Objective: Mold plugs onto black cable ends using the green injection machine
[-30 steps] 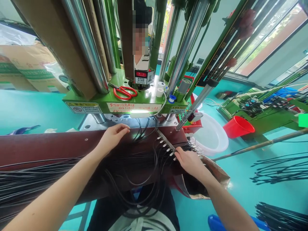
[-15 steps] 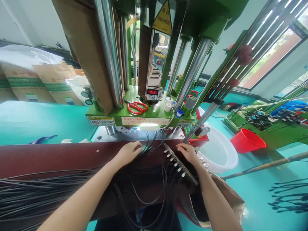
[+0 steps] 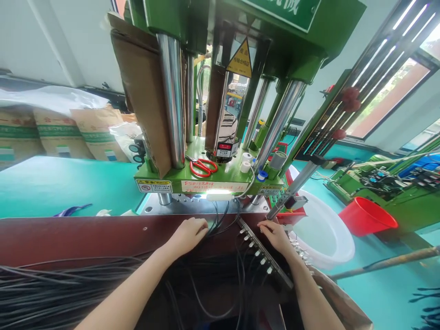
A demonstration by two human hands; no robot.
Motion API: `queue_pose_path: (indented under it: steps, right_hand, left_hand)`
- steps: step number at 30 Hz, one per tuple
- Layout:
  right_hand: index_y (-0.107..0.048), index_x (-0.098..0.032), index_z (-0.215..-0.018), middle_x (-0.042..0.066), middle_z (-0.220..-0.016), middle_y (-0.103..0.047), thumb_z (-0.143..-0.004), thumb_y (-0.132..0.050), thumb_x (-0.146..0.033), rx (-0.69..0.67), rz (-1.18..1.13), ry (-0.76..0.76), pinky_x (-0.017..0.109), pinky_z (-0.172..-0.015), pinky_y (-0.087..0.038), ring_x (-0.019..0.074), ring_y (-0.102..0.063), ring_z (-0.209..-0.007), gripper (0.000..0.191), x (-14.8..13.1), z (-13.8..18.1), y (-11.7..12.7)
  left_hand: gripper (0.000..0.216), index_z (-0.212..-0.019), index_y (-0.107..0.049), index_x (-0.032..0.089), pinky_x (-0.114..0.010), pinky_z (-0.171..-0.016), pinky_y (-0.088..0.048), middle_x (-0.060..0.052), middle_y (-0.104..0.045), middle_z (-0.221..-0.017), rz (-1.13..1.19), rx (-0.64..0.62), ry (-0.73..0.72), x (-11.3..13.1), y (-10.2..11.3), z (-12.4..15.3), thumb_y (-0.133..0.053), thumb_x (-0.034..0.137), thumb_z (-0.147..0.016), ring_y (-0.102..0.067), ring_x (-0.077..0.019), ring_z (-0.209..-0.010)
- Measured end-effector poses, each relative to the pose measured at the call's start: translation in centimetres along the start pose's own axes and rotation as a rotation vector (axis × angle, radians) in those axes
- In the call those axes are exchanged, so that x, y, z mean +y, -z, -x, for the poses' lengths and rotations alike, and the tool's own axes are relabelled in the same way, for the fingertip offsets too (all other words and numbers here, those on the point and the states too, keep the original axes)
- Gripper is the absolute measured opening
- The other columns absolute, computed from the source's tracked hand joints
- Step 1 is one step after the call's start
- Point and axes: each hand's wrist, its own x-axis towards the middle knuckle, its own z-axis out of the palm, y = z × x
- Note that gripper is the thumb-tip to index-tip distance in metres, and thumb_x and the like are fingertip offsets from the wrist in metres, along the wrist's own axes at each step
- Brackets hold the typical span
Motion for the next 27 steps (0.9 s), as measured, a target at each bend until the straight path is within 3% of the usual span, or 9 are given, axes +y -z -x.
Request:
queue_pose_path:
  steps: [17, 27]
  right_hand:
    - [-0.064, -0.018, -0.086, 0.006, -0.089, -0.067, -0.082, -0.043, -0.027, -0.041, -0.002, 0.003, 0.033, -0.079, -0.045, 0.0196, -0.061, -0.081, 0.023, 0.39, 0.00, -0.10]
    - [-0.066, -0.018, -0.082, 0.005, -0.085, -0.066, -0.079, -0.045, -0.025, -0.101, 0.026, 0.060, 0.031, -0.076, -0.044, 0.0186, -0.059, -0.080, 0.022, 0.11, -0.19, 0.24]
  left_hand:
    - [0.022, -0.083, -0.059, 0.021, -0.029, -0.072, -0.036, -0.003, -0.064, -0.081, 0.018, 0.001, -0.012, -0.07, 0.15, 0.00, -0.038, 0.029, -0.082, -0.054, -0.0188, -0.080]
    - [0.022, -0.085, -0.059, 0.020, -0.029, -0.074, -0.037, -0.004, -0.064, -0.085, 0.024, -0.006, -0.008, -0.25, 0.13, 0.10, -0.039, 0.028, -0.081, -0.055, -0.0191, -0.083]
